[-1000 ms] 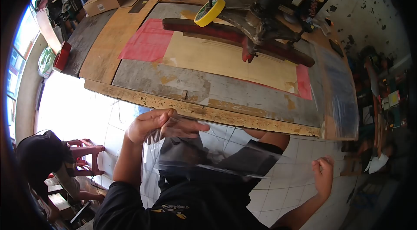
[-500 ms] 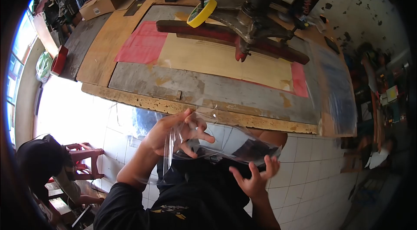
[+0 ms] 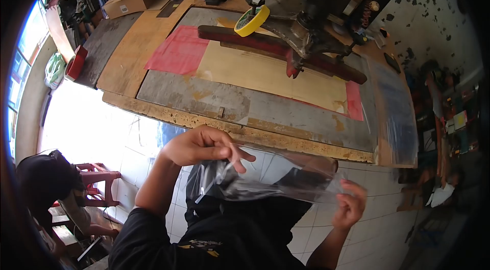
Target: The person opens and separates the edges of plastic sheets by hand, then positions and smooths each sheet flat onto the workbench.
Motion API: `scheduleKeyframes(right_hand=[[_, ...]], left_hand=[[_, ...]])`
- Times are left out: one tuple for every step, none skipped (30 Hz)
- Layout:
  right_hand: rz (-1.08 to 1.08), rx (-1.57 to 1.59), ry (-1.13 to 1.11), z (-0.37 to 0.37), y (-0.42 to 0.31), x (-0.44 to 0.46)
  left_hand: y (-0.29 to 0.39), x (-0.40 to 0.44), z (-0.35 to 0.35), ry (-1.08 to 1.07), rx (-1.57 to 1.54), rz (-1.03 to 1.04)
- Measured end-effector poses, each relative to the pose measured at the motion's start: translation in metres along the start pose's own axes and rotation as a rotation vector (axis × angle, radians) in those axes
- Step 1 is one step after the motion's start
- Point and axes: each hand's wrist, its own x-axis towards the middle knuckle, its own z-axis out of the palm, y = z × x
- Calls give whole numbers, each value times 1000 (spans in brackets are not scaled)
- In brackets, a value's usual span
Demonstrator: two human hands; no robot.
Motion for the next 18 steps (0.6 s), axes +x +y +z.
scheduleKeyframes(right_hand=[[-2,-3,-1,-6,4,-2],[113,81,27,-13,9,-6],[229,166,55,-16,12,-7],[260,292,108,-13,15,-8],[259,290,107,-13,16,-9],[291,351,135,-14,16,-10],[324,413,161,-14,17,-11],[325,413,160,-15,18,-13],[343,365,146,-16,21,-16],[361,317,131,-18,24,-19],[364,316,128,-21,27,-23],[404,270,129,-26,32,-26],[445,224,130,-31,36,-28],[447,222,129,-35,43,-31],[497,257,123,-37,48,-31],[547,292,120,-39,50,-32],[549,289,125,-40,51,-34],[600,323,68,-38,47,-29]], left_hand=[[2,4,7,-2,-1,3],[6,7,18,28,28,-111],[7,12,25,57,58,-226],[4,18,26,-31,38,-184],[-7,20,30,-42,-70,-151],[-14,24,34,-40,-20,-112],[-21,27,37,-36,30,-73],[-31,28,40,-35,28,-73],[-41,29,43,19,-29,-45],[-47,28,44,74,-88,-17],[-49,27,43,75,-91,-18],[-48,27,42,125,-48,-37],[-47,27,42,174,-6,-57],[-49,30,45,212,20,-29],[-50,30,46,211,18,-31],[-51,31,46,240,-1,-36],[-51,32,46,268,-18,-41],[-50,31,43,266,-34,-49]])
